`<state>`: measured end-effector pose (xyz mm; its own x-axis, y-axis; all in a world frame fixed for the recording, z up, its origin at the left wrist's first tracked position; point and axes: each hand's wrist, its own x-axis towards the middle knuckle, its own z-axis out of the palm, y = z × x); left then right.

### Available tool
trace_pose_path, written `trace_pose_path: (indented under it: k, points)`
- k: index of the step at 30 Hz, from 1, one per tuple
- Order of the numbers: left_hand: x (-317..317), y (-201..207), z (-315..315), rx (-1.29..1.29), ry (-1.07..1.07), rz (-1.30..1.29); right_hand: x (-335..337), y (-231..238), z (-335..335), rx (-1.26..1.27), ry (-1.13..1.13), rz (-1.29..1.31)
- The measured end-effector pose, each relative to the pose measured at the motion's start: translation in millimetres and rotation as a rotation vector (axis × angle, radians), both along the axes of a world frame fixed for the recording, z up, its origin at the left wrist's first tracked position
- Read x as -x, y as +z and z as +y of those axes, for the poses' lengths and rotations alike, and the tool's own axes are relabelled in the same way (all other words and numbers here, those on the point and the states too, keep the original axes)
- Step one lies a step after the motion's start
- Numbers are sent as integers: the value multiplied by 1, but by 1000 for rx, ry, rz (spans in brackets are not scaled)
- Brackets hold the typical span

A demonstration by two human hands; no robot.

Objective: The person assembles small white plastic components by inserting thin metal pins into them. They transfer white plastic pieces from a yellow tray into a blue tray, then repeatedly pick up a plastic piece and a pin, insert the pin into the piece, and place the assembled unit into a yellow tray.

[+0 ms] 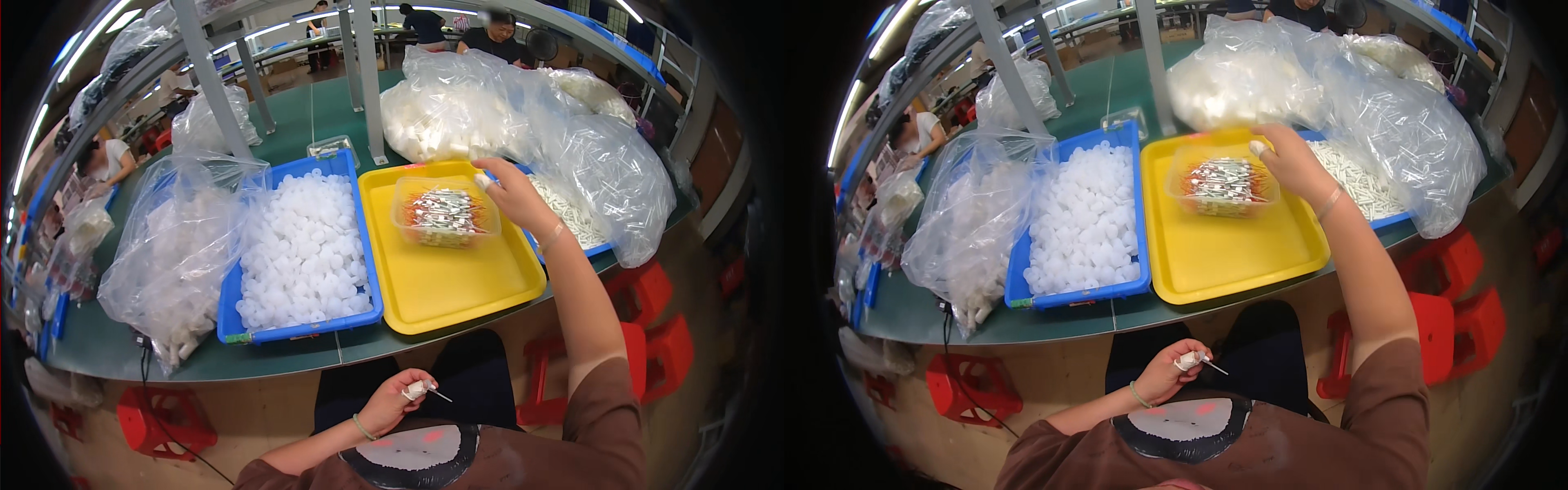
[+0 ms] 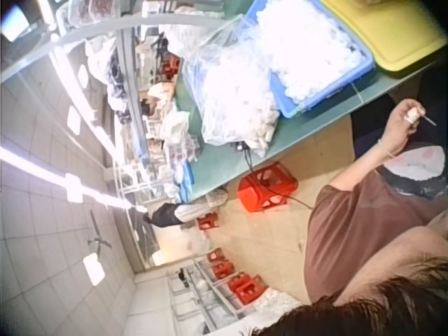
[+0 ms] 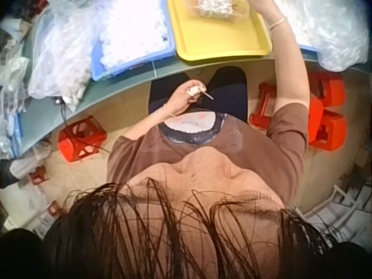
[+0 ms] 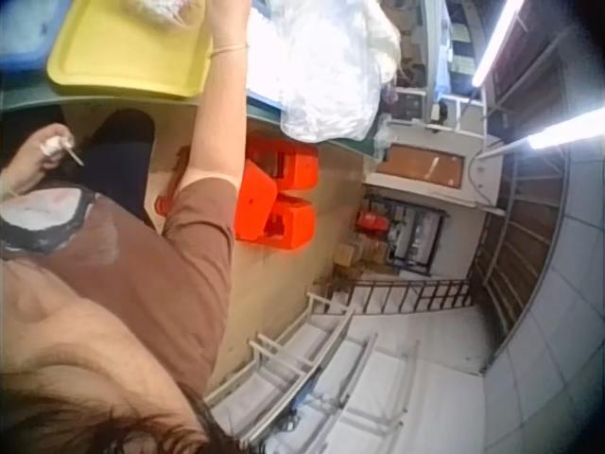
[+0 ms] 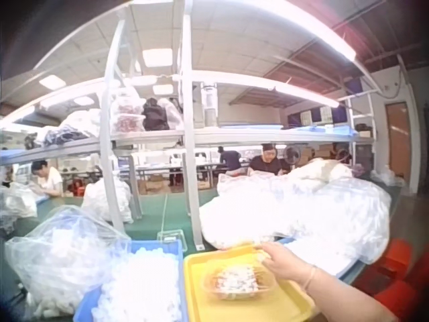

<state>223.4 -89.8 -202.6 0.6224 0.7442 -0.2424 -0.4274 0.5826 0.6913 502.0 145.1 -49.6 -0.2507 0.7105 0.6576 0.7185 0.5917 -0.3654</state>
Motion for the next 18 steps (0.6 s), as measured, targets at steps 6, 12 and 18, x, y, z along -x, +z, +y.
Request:
trace_pose_path:
  k: [6,12,18]
  points:
    - [9,4,3,31,8,60,2,5,55,661,114,-162]
    - [10,0,6,41,-18,72,2,7,41,769,149,-34]
    - [9,0,8,54,2,26,-11,12,28,636,145,-77]
